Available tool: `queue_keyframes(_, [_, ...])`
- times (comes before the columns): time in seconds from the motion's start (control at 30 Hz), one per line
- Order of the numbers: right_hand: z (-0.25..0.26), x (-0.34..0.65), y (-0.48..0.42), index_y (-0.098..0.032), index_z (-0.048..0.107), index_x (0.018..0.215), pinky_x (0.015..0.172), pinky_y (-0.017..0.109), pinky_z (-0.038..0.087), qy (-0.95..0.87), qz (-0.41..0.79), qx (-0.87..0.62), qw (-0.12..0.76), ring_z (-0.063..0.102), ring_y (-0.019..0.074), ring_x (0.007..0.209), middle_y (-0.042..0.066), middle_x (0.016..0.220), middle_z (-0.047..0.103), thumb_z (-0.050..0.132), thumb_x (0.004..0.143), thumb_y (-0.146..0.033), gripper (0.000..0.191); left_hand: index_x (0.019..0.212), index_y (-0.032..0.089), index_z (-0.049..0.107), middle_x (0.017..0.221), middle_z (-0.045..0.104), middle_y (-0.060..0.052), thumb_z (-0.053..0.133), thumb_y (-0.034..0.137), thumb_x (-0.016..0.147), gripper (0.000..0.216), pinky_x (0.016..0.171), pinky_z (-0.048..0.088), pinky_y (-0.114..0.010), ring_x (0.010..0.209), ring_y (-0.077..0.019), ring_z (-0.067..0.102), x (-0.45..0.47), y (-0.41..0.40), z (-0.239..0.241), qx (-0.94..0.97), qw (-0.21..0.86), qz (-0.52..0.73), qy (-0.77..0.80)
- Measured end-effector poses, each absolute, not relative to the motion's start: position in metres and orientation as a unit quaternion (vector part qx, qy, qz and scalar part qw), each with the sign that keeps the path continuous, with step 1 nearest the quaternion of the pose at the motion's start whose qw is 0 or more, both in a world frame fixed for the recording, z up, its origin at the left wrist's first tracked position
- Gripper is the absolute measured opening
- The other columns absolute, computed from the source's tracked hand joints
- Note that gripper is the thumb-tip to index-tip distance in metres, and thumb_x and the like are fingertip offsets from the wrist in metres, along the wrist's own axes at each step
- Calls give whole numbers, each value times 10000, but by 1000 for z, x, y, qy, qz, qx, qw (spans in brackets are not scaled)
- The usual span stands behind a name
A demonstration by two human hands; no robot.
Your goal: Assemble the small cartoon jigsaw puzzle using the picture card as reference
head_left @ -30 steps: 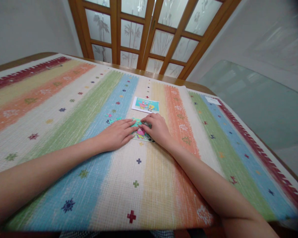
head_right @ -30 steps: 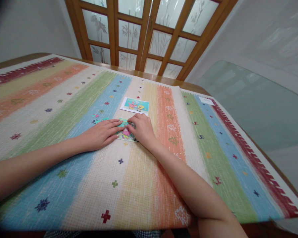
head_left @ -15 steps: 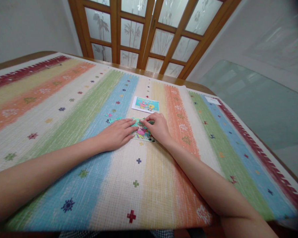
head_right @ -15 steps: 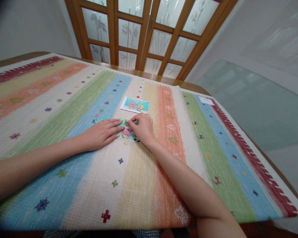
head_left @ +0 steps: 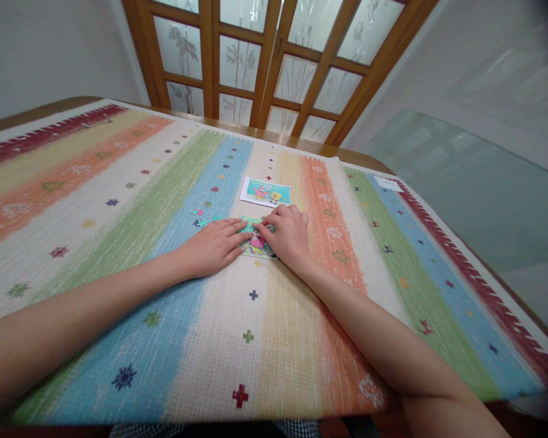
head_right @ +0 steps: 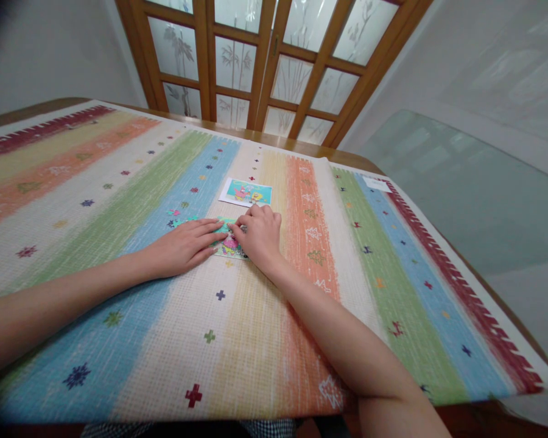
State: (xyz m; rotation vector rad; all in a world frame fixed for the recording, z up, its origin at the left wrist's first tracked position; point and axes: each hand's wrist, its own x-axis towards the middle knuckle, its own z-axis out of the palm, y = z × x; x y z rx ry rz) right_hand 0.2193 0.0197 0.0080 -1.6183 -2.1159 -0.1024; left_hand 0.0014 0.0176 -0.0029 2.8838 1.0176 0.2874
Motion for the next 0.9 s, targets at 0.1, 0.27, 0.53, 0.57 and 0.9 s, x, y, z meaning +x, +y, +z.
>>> queue_keyframes(0.1, [14,223,17,-237,774,807,781,412,314,-780,-55,-581,228,526,275,972,85,921,681,585,964,-416,303,1438,191,527,1539,464,-116,316,427,1060,493,1189,296,-441,1433,-261,407,1,18,-3,938,33,95,331])
queue_keyframes(0.27, [20,235,16,-231,773,817,797,404,337,-795,-49,-554,241,525,255,915,84,886,671,511,998,-410,366,1436,201,530,1544,458,-111,327,431,1058,487,1191,294,-437,1434,-253,406,1,18,-3,938,36,98,331])
queue_keyframes(0.53, [20,243,7,-268,697,1225,917,425,324,-892,-53,-432,124,500,279,1103,89,1145,673,509,983,-294,307,1452,187,509,1542,459,-118,298,447,1061,515,1189,290,-445,1436,-260,403,1,18,-3,937,36,102,334])
queue_keyframes(0.57, [20,243,6,-267,689,1237,932,430,315,-894,-62,-429,109,490,284,1114,91,1165,667,510,980,-290,315,1452,185,509,1544,456,-119,296,447,1060,518,1190,288,-445,1438,-262,400,1,17,-3,936,36,103,334])
queue_keyframes(0.9, [22,240,5,-243,695,1210,936,437,323,-891,-63,-440,96,487,291,1122,95,1167,654,489,973,-270,316,1466,178,488,1546,455,-115,291,446,1059,525,1196,281,-433,1441,-260,395,2,17,-3,936,28,93,337])
